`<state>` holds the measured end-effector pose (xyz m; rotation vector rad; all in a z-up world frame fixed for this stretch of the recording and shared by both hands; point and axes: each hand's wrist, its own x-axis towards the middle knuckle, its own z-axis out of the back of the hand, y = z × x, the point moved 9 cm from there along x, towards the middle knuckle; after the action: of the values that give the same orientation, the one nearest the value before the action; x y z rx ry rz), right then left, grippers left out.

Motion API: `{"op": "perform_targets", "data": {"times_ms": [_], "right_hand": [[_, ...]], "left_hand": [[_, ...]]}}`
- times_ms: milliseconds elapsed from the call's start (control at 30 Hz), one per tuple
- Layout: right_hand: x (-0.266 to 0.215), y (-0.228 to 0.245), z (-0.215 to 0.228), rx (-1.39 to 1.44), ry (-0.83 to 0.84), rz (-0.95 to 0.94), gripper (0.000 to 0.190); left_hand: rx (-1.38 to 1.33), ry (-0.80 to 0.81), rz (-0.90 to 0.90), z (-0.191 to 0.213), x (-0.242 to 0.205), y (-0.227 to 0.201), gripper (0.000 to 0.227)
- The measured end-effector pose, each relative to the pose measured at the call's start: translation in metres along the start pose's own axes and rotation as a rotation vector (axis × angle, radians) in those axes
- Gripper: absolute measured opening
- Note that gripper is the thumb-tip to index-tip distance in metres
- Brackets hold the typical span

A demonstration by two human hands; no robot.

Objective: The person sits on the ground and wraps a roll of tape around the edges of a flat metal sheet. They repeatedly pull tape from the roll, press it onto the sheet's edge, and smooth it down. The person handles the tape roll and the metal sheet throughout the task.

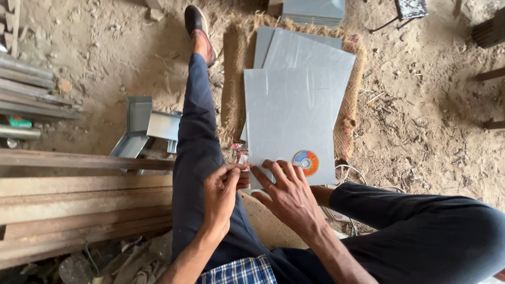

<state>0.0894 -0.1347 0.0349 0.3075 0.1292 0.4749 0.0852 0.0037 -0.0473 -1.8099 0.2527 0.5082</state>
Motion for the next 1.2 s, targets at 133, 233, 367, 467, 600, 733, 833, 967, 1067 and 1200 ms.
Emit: {"op": "perform_targets", "data": {"times_ms": [133,233,367,467,600,733,833,967,1067,1200], "right_hand": [[0.003,0.0,0.005,0.001,-0.055,0.028,0.058],[0.0,-0.002,0.012,-0.01,-0.107,0.066,0.055],[0.001,0.0,0.007,0.007,-0.077,0.033,0.057],[0.004,-0.009,0.012,0.025,-0.124,0.0,0.071],[-0.014,-0.025,0.007,0.113,-0.032,-0.143,0.093],[-0.022,-0.041,0.012,0.05,-0.057,-0.171,0.1],[-0.03,-0.038,0.006,0.062,-0.055,-0.181,0.096],[-0.027,-0.037,-0.008,0.064,-0.012,-0.189,0.092],[-0.025,-0.034,-0.013,0.078,-0.012,-0.181,0.089],[-0.021,-0.036,-0.015,0.075,-0.06,-0.2,0.078]], "left_hand": [[0.019,-0.051,0.039,0.0,0.002,-0.001,0.02],[0.026,-0.084,0.043,-0.003,0.006,0.003,0.021],[0.012,-0.071,0.006,0.001,0.003,0.009,0.02],[0.007,-0.072,0.026,0.003,0.018,0.012,0.018],[0.024,0.012,-0.12,0.005,0.016,0.001,0.018],[-0.013,0.047,-0.148,0.005,0.011,-0.002,0.016],[0.041,0.045,-0.154,0.009,-0.003,0.0,0.016],[0.095,0.038,-0.165,0.007,-0.013,-0.001,0.014],[0.078,0.04,-0.146,0.006,-0.014,-0.004,0.015],[0.079,0.045,-0.109,0.005,-0.011,-0.004,0.016]]}}
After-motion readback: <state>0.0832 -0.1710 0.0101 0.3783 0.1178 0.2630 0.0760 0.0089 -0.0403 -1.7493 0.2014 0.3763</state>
